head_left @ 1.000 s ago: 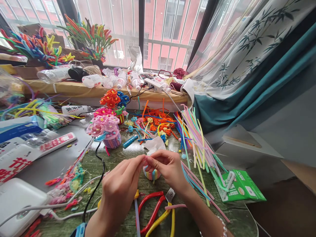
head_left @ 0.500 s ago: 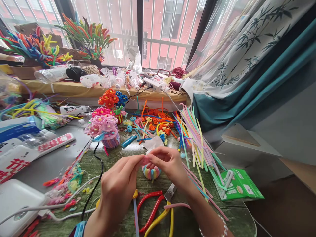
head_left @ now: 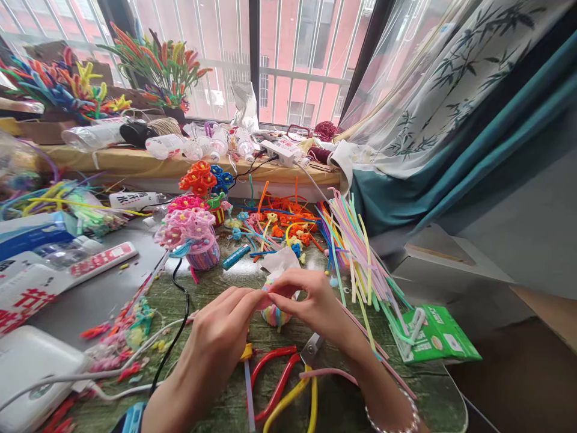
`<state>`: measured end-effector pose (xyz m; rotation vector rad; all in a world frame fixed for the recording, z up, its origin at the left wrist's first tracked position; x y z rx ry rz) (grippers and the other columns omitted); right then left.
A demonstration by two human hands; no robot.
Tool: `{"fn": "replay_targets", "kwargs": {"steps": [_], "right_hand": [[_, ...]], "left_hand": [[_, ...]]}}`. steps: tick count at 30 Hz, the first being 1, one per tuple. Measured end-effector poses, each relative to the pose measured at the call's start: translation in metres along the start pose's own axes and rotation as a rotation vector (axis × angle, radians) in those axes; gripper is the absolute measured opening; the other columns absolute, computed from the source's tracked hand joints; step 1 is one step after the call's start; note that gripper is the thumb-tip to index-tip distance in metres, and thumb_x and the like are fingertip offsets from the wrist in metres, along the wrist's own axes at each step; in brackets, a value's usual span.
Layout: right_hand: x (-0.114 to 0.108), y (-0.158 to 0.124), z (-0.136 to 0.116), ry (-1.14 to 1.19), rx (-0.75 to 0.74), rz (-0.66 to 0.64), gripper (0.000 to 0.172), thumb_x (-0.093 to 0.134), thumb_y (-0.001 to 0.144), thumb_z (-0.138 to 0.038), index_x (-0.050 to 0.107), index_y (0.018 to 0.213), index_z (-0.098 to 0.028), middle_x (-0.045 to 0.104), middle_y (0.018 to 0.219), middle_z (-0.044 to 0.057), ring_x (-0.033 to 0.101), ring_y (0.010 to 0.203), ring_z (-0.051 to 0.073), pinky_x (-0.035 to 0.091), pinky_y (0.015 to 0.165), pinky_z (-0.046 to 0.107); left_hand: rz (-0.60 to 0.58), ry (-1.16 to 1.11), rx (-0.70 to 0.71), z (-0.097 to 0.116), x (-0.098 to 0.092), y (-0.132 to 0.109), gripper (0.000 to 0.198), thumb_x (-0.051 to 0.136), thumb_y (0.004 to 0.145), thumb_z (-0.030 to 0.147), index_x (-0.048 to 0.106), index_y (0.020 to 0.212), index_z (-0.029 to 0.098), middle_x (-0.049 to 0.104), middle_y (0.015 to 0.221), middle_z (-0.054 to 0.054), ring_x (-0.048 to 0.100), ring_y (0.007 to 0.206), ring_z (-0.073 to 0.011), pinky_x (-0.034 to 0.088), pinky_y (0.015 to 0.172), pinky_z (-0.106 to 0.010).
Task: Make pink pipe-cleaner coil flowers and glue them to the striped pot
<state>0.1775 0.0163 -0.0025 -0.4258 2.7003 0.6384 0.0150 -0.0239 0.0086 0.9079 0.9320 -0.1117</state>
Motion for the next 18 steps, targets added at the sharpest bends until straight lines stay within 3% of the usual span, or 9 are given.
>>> {"fn": "replay_targets", "kwargs": {"steps": [5, 11, 18], "right_hand": [[0.0008, -0.0013, -0.0031, -0.112, -0.088, -0.043, 0.006, 0.070, 0.089, -0.011, 0.074, 0.086, -0.014, 0.072, 0.082, 0.005, 0.067, 0.076, 0.017, 0.049, 0.070, 0.026], [0.0020, -0.0013, -0.0034, -0.174, -0.083, -0.116, 0.006, 0.067, 0.091, -0.010, 0.070, 0.087, -0.012, 0.069, 0.084, 0.006, 0.065, 0.076, 0.017, 0.049, 0.071, 0.026], [0.0056, -0.0026, -0.0001, -0.142, -0.118, -0.033, 0.007, 0.065, 0.088, -0.008, 0.067, 0.085, -0.013, 0.063, 0.076, 0.002, 0.059, 0.067, 0.014, 0.046, 0.064, 0.023]], "left_hand": [[-0.045, 0.020, 0.025, -0.0019, 0.0016, -0.0005, 0.025, 0.048, 0.095, 0.002, 0.064, 0.108, 0.016, 0.072, 0.095, -0.004, 0.068, 0.083, -0.0151, 0.050, 0.073, -0.023], [-0.043, 0.014, 0.032, -0.0039, 0.0046, -0.0021, 0.027, 0.048, 0.093, -0.001, 0.064, 0.107, 0.017, 0.072, 0.095, -0.003, 0.068, 0.083, -0.0156, 0.050, 0.073, -0.023], [0.042, 0.024, -0.010, -0.0008, 0.0016, -0.0006, 0.018, 0.052, 0.097, 0.008, 0.066, 0.102, 0.018, 0.074, 0.090, -0.001, 0.070, 0.077, -0.0129, 0.050, 0.071, -0.021]]}}
Point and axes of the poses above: each hand's wrist, its own y-axis towards the middle knuckle, its own x-axis out of the palm, z = x × y, the point moved 4 cm from there along y, towards the middle knuckle
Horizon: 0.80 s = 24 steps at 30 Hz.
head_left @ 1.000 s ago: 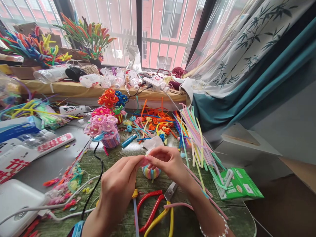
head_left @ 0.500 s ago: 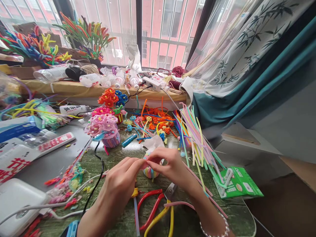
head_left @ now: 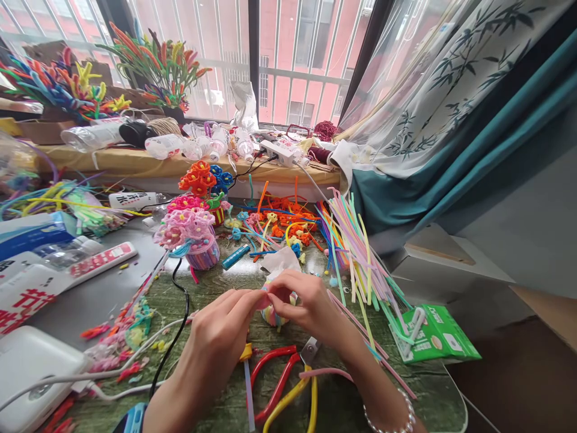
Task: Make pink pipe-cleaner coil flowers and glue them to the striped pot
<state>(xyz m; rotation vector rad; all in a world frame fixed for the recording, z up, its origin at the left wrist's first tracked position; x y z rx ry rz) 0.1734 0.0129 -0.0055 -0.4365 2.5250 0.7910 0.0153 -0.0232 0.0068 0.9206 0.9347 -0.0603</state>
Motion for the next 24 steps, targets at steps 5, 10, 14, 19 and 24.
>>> {"fn": "replay_targets", "kwargs": {"steps": [5, 10, 14, 19, 24], "right_hand": [[0.003, -0.002, 0.000, 0.013, -0.006, 0.057, 0.008, 0.062, 0.089, -0.009, 0.066, 0.085, -0.015, 0.063, 0.077, 0.002, 0.059, 0.067, 0.014, 0.046, 0.065, 0.024], [0.005, -0.002, -0.002, 0.019, -0.013, 0.101, 0.009, 0.060, 0.089, -0.012, 0.065, 0.083, -0.016, 0.065, 0.076, 0.002, 0.060, 0.065, 0.014, 0.048, 0.063, 0.025], [0.007, -0.002, -0.003, 0.068, 0.011, 0.132, 0.008, 0.061, 0.087, -0.013, 0.066, 0.083, -0.017, 0.067, 0.075, 0.002, 0.062, 0.063, 0.014, 0.049, 0.061, 0.025], [0.004, 0.000, 0.004, 0.263, 0.166, 0.147, 0.009, 0.067, 0.089, -0.023, 0.070, 0.084, -0.016, 0.070, 0.076, 0.003, 0.066, 0.065, 0.015, 0.053, 0.064, 0.026], [0.002, 0.001, 0.015, 0.542, 0.340, 0.126, 0.029, 0.073, 0.085, -0.045, 0.073, 0.088, -0.016, 0.071, 0.072, 0.002, 0.065, 0.061, 0.014, 0.052, 0.058, 0.024]], "left_hand": [[0.049, -0.005, -0.006, 0.000, -0.003, 0.000, 0.019, 0.052, 0.096, 0.006, 0.067, 0.099, 0.018, 0.075, 0.087, -0.001, 0.071, 0.076, -0.0120, 0.049, 0.069, -0.019], [0.043, -0.015, -0.016, 0.002, -0.004, 0.001, 0.020, 0.051, 0.095, 0.005, 0.067, 0.099, 0.018, 0.075, 0.087, 0.000, 0.071, 0.075, -0.0112, 0.049, 0.069, -0.019], [0.066, -0.019, -0.022, 0.004, -0.006, 0.003, 0.021, 0.051, 0.096, 0.006, 0.068, 0.097, 0.017, 0.075, 0.085, -0.001, 0.071, 0.073, -0.0113, 0.050, 0.068, -0.019], [0.118, -0.058, -0.054, 0.002, -0.010, 0.006, 0.016, 0.057, 0.095, 0.011, 0.071, 0.097, 0.018, 0.079, 0.087, 0.000, 0.073, 0.073, -0.0102, 0.053, 0.072, -0.016], [0.171, -0.093, -0.139, -0.002, -0.015, 0.006, 0.010, 0.064, 0.093, 0.019, 0.073, 0.098, 0.020, 0.081, 0.089, 0.003, 0.075, 0.074, -0.0093, 0.054, 0.074, -0.013]]}}
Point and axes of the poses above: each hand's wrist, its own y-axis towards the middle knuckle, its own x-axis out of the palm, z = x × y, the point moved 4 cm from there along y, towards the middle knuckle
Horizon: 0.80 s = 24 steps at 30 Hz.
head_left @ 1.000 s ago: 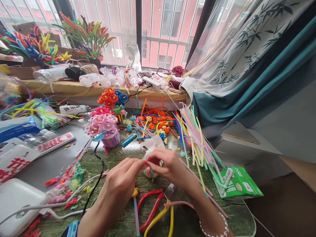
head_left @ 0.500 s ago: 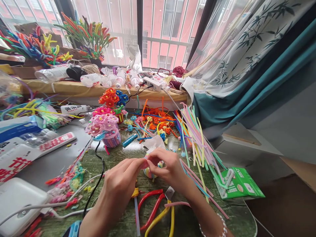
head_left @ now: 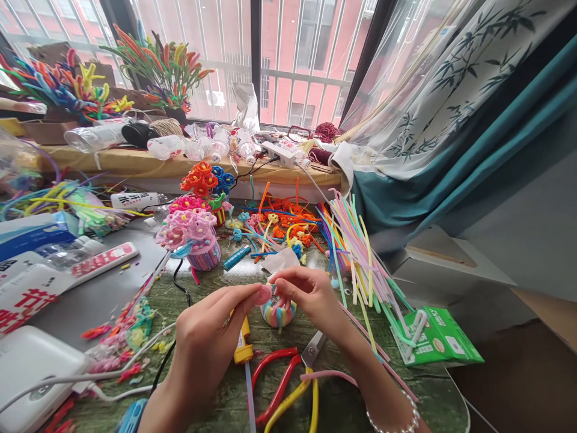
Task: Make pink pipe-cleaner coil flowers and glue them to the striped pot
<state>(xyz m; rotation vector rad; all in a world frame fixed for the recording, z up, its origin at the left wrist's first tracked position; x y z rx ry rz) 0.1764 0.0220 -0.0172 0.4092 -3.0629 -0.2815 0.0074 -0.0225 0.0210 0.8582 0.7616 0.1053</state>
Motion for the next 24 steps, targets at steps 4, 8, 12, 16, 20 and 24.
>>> {"fn": "replay_targets", "kwargs": {"steps": [4, 8, 12, 16, 20, 24], "right_hand": [[0.008, -0.003, 0.001, 0.018, 0.085, -0.105, 0.035, 0.077, 0.081, -0.049, 0.075, 0.087, -0.015, 0.069, 0.066, 0.002, 0.061, 0.052, 0.012, 0.048, 0.050, 0.023], [0.012, -0.005, 0.000, 0.033, 0.100, -0.096, 0.037, 0.076, 0.082, -0.051, 0.075, 0.083, -0.014, 0.066, 0.057, 0.000, 0.058, 0.048, 0.012, 0.047, 0.050, 0.024], [0.011, -0.005, -0.001, 0.050, 0.105, -0.100, 0.037, 0.075, 0.082, -0.051, 0.074, 0.083, -0.015, 0.065, 0.055, 0.000, 0.058, 0.048, 0.013, 0.047, 0.049, 0.025], [0.010, -0.006, -0.001, 0.057, 0.099, -0.095, 0.035, 0.076, 0.082, -0.049, 0.074, 0.084, -0.015, 0.067, 0.059, 0.001, 0.059, 0.049, 0.013, 0.048, 0.050, 0.025], [0.011, -0.007, 0.001, 0.079, 0.082, -0.085, 0.032, 0.078, 0.081, -0.047, 0.075, 0.084, -0.015, 0.069, 0.060, 0.001, 0.060, 0.049, 0.012, 0.048, 0.051, 0.025], [0.011, -0.005, 0.000, 0.118, 0.087, -0.074, 0.033, 0.077, 0.082, -0.048, 0.075, 0.084, -0.015, 0.069, 0.059, 0.001, 0.061, 0.049, 0.012, 0.049, 0.050, 0.024]], "left_hand": [[0.019, 0.009, -0.038, -0.001, 0.000, 0.000, 0.010, 0.066, 0.092, 0.022, 0.074, 0.096, 0.020, 0.082, 0.088, 0.002, 0.077, 0.071, -0.0112, 0.057, 0.072, -0.015], [0.025, 0.015, -0.086, -0.003, 0.002, -0.003, 0.007, 0.067, 0.091, 0.023, 0.073, 0.094, 0.022, 0.081, 0.083, 0.004, 0.077, 0.066, -0.0127, 0.059, 0.068, -0.017], [0.039, 0.051, -0.075, -0.004, 0.002, -0.006, 0.016, 0.064, 0.094, 0.024, 0.070, 0.109, 0.021, 0.081, 0.082, 0.002, 0.077, 0.065, -0.0135, 0.059, 0.066, -0.019], [0.038, 0.087, 0.026, 0.001, 0.003, -0.004, 0.013, 0.062, 0.094, 0.020, 0.073, 0.102, 0.018, 0.082, 0.089, -0.002, 0.077, 0.070, -0.0138, 0.059, 0.073, -0.019], [0.048, 0.089, 0.047, 0.004, 0.003, -0.001, 0.012, 0.061, 0.094, 0.018, 0.073, 0.095, 0.016, 0.081, 0.085, -0.003, 0.076, 0.069, -0.0133, 0.058, 0.070, -0.017], [0.063, 0.066, 0.014, 0.003, 0.003, 0.000, 0.011, 0.063, 0.094, 0.021, 0.073, 0.093, 0.017, 0.081, 0.083, -0.001, 0.076, 0.066, -0.0128, 0.058, 0.069, -0.017]]}}
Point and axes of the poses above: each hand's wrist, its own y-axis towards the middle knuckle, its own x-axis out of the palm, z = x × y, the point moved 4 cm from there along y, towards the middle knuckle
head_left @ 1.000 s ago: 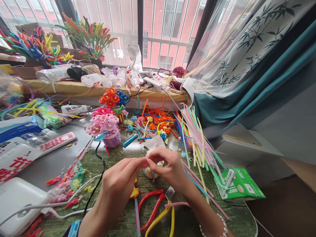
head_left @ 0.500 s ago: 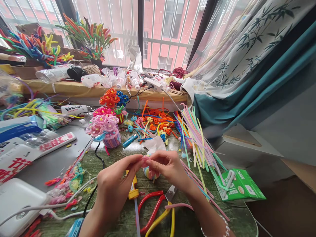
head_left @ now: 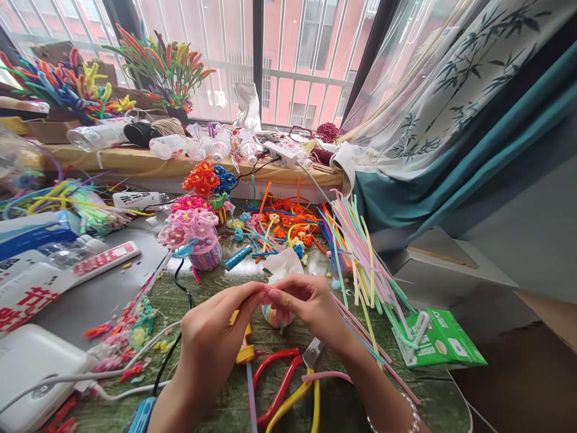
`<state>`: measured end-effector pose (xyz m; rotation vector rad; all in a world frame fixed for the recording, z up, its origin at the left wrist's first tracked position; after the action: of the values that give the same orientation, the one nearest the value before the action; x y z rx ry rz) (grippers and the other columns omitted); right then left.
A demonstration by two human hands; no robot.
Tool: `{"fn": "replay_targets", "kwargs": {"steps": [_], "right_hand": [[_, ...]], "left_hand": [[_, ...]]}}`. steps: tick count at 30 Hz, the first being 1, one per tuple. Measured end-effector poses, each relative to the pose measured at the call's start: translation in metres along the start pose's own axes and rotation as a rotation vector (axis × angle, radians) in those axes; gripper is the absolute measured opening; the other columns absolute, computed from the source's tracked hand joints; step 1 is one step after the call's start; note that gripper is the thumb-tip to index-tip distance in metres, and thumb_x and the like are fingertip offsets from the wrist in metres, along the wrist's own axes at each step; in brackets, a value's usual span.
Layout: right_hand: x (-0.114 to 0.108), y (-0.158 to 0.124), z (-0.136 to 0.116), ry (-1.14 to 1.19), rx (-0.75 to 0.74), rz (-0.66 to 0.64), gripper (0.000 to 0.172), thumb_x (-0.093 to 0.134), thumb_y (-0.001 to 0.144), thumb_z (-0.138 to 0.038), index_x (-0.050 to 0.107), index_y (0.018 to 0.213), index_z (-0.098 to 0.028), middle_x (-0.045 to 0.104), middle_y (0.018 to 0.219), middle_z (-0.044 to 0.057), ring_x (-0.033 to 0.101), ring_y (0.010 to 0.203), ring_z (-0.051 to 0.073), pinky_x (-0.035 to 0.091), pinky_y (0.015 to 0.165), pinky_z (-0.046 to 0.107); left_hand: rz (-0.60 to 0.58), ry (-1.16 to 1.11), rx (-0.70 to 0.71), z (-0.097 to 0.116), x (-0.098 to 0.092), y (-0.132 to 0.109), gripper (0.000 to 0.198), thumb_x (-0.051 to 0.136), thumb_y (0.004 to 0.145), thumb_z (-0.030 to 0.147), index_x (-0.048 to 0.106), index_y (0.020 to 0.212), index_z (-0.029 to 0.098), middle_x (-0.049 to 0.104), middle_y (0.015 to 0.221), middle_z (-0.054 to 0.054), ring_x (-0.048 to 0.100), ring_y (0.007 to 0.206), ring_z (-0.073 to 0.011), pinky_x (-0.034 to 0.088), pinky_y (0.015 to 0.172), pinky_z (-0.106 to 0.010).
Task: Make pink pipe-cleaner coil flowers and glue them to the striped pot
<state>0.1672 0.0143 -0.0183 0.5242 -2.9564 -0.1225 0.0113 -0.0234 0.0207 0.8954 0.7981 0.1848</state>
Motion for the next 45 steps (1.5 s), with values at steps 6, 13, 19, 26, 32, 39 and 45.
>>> {"fn": "replay_targets", "kwargs": {"steps": [6, 13, 19, 26, 32, 39, 45], "right_hand": [[0.000, 0.002, -0.001, 0.028, 0.078, -0.034, 0.037, 0.078, 0.079, -0.051, 0.077, 0.085, -0.015, 0.071, 0.062, 0.002, 0.063, 0.050, 0.014, 0.051, 0.047, 0.024], [0.001, 0.003, -0.002, 0.014, 0.062, 0.008, 0.035, 0.078, 0.080, -0.050, 0.076, 0.084, -0.015, 0.071, 0.064, 0.002, 0.063, 0.050, 0.013, 0.050, 0.048, 0.023], [0.001, 0.004, 0.002, 0.034, 0.100, 0.007, 0.035, 0.081, 0.077, -0.048, 0.077, 0.085, -0.014, 0.072, 0.064, 0.002, 0.067, 0.053, 0.015, 0.051, 0.050, 0.024], [0.000, 0.002, 0.005, -0.105, 0.029, 0.029, 0.034, 0.077, 0.080, -0.050, 0.076, 0.083, -0.016, 0.069, 0.059, 0.001, 0.065, 0.049, 0.015, 0.048, 0.046, 0.023], [0.000, 0.004, 0.004, -0.058, 0.045, 0.022, 0.037, 0.081, 0.075, -0.051, 0.075, 0.084, -0.016, 0.071, 0.064, 0.001, 0.066, 0.053, 0.015, 0.052, 0.051, 0.025], [0.000, 0.003, 0.001, -0.117, 0.037, 0.010, 0.034, 0.077, 0.081, -0.048, 0.074, 0.083, -0.015, 0.069, 0.062, 0.001, 0.064, 0.051, 0.014, 0.049, 0.049, 0.024], [0.002, 0.003, 0.000, -0.061, 0.039, -0.005, 0.033, 0.079, 0.079, -0.047, 0.072, 0.082, -0.014, 0.069, 0.067, 0.002, 0.065, 0.054, 0.014, 0.051, 0.054, 0.026]], "left_hand": [[-0.026, -0.059, -0.121, -0.005, 0.003, -0.001, 0.018, 0.066, 0.092, 0.022, 0.072, 0.109, 0.020, 0.081, 0.081, 0.002, 0.076, 0.064, -0.0116, 0.058, 0.067, -0.016], [-0.018, -0.103, -0.123, -0.006, 0.004, -0.002, 0.011, 0.066, 0.091, 0.019, 0.076, 0.095, 0.020, 0.082, 0.087, 0.000, 0.077, 0.068, -0.0137, 0.060, 0.069, -0.018], [-0.027, -0.255, -0.345, -0.012, 0.011, -0.007, 0.010, 0.070, 0.088, 0.024, 0.077, 0.095, 0.024, 0.082, 0.085, 0.004, 0.077, 0.068, -0.0133, 0.060, 0.067, -0.017], [-0.100, -0.264, -0.345, -0.017, 0.013, -0.002, 0.014, 0.068, 0.088, 0.028, 0.077, 0.098, 0.023, 0.080, 0.076, 0.004, 0.075, 0.062, -0.0139, 0.060, 0.063, -0.019], [-0.057, -0.387, -0.480, -0.022, 0.018, -0.007, 0.012, 0.070, 0.087, 0.031, 0.078, 0.085, 0.023, 0.081, 0.078, 0.001, 0.077, 0.068, -0.0175, 0.063, 0.067, -0.023], [-0.090, -0.544, -0.565, -0.028, 0.020, -0.006, 0.017, 0.068, 0.087, 0.033, 0.078, 0.085, 0.019, 0.078, 0.068, 0.000, 0.074, 0.058, -0.0155, 0.061, 0.056, -0.020], [-0.124, -0.691, -0.638, -0.029, 0.020, -0.005, 0.009, 0.074, 0.082, 0.028, 0.077, 0.085, 0.020, 0.078, 0.073, 0.000, 0.073, 0.063, -0.0128, 0.056, 0.054, -0.015]]}}
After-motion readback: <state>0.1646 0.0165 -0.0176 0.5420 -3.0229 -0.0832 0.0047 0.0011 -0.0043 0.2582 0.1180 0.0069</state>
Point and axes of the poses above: each hand's wrist, its own y-axis towards the middle knuckle, its own x-axis out of the palm, z = x × y, the point moved 4 cm from there along y, towards the middle knuckle
